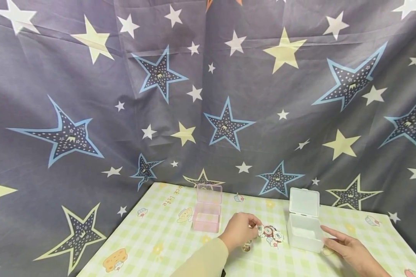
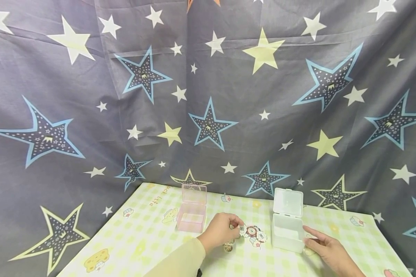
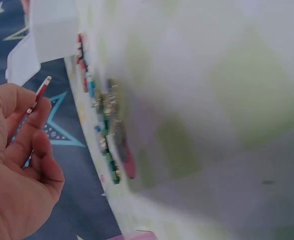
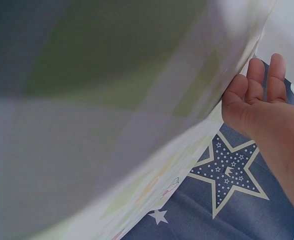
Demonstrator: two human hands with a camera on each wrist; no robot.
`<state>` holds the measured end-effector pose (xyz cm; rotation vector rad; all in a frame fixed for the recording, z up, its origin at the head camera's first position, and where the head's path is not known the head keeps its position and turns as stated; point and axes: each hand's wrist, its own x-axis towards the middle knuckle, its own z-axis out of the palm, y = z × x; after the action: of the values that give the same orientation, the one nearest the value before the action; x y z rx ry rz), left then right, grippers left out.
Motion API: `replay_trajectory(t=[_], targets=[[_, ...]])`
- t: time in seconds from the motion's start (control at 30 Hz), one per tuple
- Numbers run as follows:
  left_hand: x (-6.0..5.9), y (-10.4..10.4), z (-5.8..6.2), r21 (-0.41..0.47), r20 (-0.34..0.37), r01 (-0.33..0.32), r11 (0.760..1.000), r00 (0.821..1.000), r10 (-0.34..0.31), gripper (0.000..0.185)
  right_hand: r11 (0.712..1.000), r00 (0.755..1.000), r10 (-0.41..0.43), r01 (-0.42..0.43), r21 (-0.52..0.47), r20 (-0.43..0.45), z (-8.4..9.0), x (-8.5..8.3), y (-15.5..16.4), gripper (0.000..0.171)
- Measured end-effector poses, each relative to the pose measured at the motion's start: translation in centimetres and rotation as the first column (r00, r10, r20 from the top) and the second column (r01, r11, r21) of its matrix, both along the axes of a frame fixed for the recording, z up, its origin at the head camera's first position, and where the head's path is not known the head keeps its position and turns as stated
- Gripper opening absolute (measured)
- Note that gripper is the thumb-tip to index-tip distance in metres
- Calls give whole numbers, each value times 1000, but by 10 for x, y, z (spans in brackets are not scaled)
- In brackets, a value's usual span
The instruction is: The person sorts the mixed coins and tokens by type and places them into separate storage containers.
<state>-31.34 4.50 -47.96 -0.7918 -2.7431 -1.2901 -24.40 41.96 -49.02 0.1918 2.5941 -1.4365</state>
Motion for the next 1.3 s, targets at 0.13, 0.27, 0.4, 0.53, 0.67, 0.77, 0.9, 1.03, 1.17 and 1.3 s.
replay_trajectory(t=[0.13, 0.27, 0.4, 0.53, 0.67, 0.77, 0.9, 1.03, 1.17, 1.3], targets=[[-8, 9, 6, 85, 23, -43, 995, 999, 41, 18, 1000, 1000, -4, 4, -11, 13, 1, -1, 0, 69], [-7, 24, 13, 156, 60, -80, 984, 996, 72, 17, 999, 999, -17, 18, -29, 37, 1, -2, 0, 70], [0, 43, 16, 208, 67, -93, 974, 995, 80, 17, 999, 998, -25, 27, -44, 49, 0, -3, -1, 70], [8, 62, 17, 218, 90, -88, 972, 994, 70, 17, 998, 999, -29, 31, -52, 45, 0, -3, -2, 68], [14, 79, 16, 244, 130, -100, 965, 989, 69, 17, 998, 1000, -18, 19, -56, 23, 1, -3, -1, 67], [17, 87, 13, 258, 113, -100, 961, 991, 73, 16, 999, 1000, -18, 19, -48, 13, 1, -3, -1, 66], [18, 92, 7, 258, 70, -97, 961, 994, 81, 14, 999, 1000, -26, 26, -31, 6, 1, -2, -3, 66], [18, 93, 3, 254, 44, -96, 962, 995, 87, 13, 999, 1000, -27, 27, -26, -2, 1, -2, -4, 67], [18, 94, 0, 255, 25, -92, 962, 996, 88, 12, 999, 1000, -27, 27, -28, -2, 1, -2, -4, 69], [19, 95, -1, 253, 45, -103, 962, 995, 94, 10, 999, 999, -32, 32, -41, 1, 0, -1, -4, 68]])
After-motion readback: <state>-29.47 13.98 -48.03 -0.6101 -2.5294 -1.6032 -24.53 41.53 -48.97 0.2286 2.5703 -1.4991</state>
